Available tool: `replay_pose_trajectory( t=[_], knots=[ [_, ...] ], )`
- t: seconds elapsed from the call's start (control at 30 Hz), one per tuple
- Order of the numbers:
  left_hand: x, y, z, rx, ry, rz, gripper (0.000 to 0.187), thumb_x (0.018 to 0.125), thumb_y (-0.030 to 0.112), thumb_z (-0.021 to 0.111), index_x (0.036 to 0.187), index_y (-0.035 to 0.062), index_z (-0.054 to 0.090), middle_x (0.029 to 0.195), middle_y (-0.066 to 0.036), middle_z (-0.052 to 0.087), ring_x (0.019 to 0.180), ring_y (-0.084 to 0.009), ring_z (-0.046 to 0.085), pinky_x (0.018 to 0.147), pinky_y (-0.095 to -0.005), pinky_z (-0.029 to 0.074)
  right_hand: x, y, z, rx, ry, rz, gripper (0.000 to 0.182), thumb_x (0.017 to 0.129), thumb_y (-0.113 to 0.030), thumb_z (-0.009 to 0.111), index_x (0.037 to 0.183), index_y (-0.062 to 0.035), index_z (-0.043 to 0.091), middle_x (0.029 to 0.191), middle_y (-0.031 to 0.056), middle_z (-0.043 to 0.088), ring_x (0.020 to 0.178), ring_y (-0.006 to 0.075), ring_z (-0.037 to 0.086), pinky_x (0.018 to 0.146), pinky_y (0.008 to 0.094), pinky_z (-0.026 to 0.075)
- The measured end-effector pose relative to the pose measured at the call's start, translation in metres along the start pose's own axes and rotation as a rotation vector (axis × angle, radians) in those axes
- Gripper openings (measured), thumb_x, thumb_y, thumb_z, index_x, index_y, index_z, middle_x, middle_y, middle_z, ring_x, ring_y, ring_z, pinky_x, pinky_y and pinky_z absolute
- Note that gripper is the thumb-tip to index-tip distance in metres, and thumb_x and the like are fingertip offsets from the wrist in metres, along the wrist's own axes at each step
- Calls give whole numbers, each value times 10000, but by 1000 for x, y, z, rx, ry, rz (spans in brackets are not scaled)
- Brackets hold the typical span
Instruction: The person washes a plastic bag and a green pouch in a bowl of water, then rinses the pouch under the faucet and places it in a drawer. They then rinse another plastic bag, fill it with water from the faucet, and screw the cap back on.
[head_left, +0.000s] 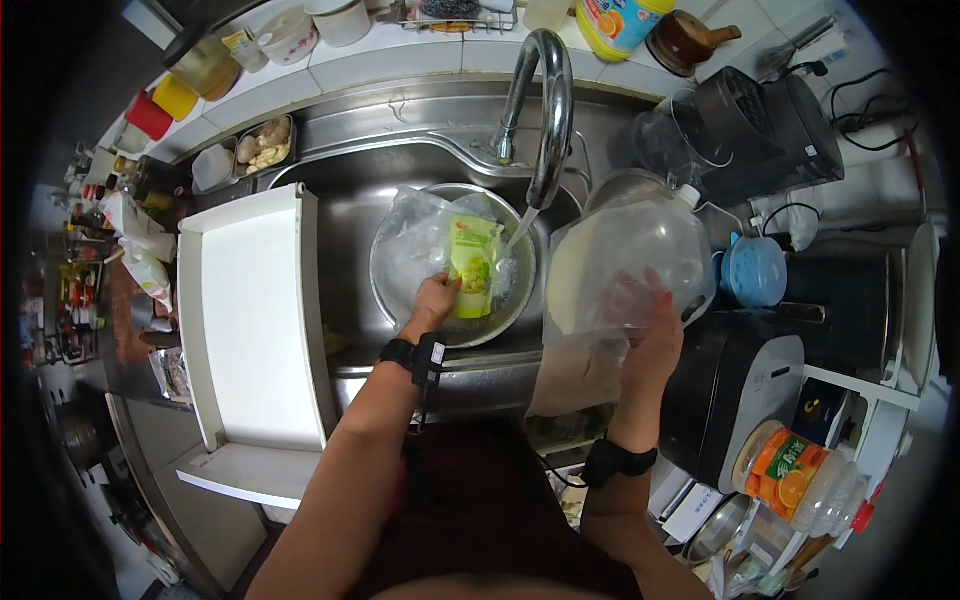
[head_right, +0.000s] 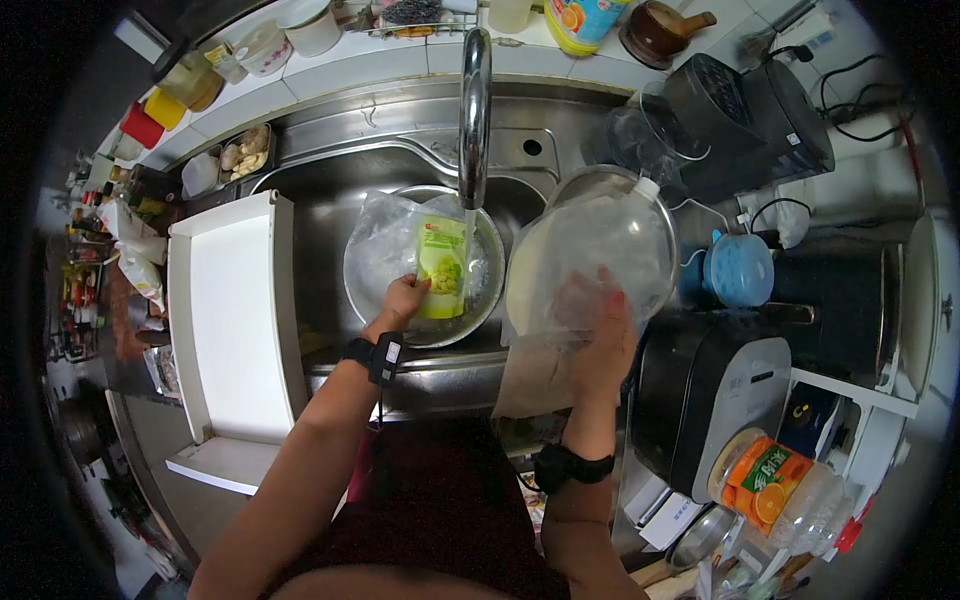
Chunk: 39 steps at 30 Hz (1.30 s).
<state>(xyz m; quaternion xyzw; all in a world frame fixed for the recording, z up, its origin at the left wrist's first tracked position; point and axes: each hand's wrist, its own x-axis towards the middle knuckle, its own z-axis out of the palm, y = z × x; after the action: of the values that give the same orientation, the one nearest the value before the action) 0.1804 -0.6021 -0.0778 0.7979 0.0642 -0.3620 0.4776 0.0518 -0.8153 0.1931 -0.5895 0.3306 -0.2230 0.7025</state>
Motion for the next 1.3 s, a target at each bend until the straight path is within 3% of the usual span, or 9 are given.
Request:
replay_pose_trajectory(
  t=[0.2, 0.33, 0.5, 0.6, 0.7, 0.8, 0.93, 1.13, 1.3],
  knots=[
    [-25, 34, 22, -568, 18, 276, 193, 905, 148, 487, 1031, 6, 523, 943, -102, 625, 792, -169, 587, 704, -275, 451, 8, 9, -18, 271, 195, -157, 502, 942, -373, 339, 1234, 28, 417, 1143, 183, 539, 1031, 280, 546, 855, 352, 445],
    [-58, 73, 15, -965, -161, 164, 207, 918, 79, 444, 1115, 27, 479, 1022, -72, 600, 845, -141, 571, 761, -276, 458, 18, 29, -26, 450, 285, -254, 470, 944, -369, 347, 1214, 5, 438, 1147, 141, 536, 1025, 251, 547, 833, 321, 462],
    [-69, 82, 15, -1077, -252, 212, 263, 922, 80, 421, 1184, 61, 436, 1126, -97, 553, 973, -183, 567, 844, -309, 482, 6, 71, -29, 636, 42, 130, 413, 924, -304, 437, 1218, -14, 430, 1149, 139, 531, 1051, 243, 533, 847, 312, 455],
    [-77, 86, 12, -1112, -289, 170, 288, 922, 73, 419, 1209, 59, 430, 1134, -89, 555, 982, -178, 567, 841, -298, 475, -13, 61, 5, 228, -203, 351, 411, 913, -267, 477, 1208, 14, 428, 1163, 134, 532, 1043, 232, 538, 860, 281, 442],
    [-77, 76, 8, -1076, -325, 163, 283, 924, 76, 418, 1204, 51, 444, 1125, -77, 564, 977, -167, 566, 822, -289, 474, -2, 104, 25, -385, -143, -21, 461, 863, -245, 573, 1219, 8, 425, 1118, 143, 552, 986, 191, 547, 834, 253, 421],
    [-80, 67, 6, -1024, -351, 169, 262, 924, 102, 434, 1176, 39, 469, 1099, -70, 578, 940, -156, 577, 797, -282, 480, 26, 153, 42, -246, -153, 14, 456, 846, -227, 605, 1199, 15, 450, 1072, 120, 575, 923, 145, 556, 803, 243, 428],
    [-76, 56, -5, -965, -374, 142, 268, 893, 145, 520, 1129, 26, 476, 1037, -92, 596, 881, -163, 599, 776, -288, 496, 23, 153, 45, 124, -433, 474, 406, 859, -162, 585, 1204, 4, 453, 1056, 61, 572, 921, 116, 544, 798, 232, 433],
    [-65, 69, -13, -866, 4, 115, 295, 826, 121, 624, 1061, 8, 486, 950, -97, 609, 798, -176, 611, 695, -291, 512, 7, 171, 45, 51, -534, 444, 341, 866, -96, 558, 1188, -20, 474, 1040, 37, 578, 911, 95, 549, 795, 218, 435],
    [-49, 63, -17, -981, 10, 62, 271, 868, 250, 572, 1026, 33, 535, 942, -76, 619, 775, -159, 609, 666, -285, 509, 7, 175, 41, 6, -554, 432, 379, 850, -82, 577, 1198, 4, 455, 1039, 54, 580, 904, 107, 550, 781, 218, 440]
  ],
)
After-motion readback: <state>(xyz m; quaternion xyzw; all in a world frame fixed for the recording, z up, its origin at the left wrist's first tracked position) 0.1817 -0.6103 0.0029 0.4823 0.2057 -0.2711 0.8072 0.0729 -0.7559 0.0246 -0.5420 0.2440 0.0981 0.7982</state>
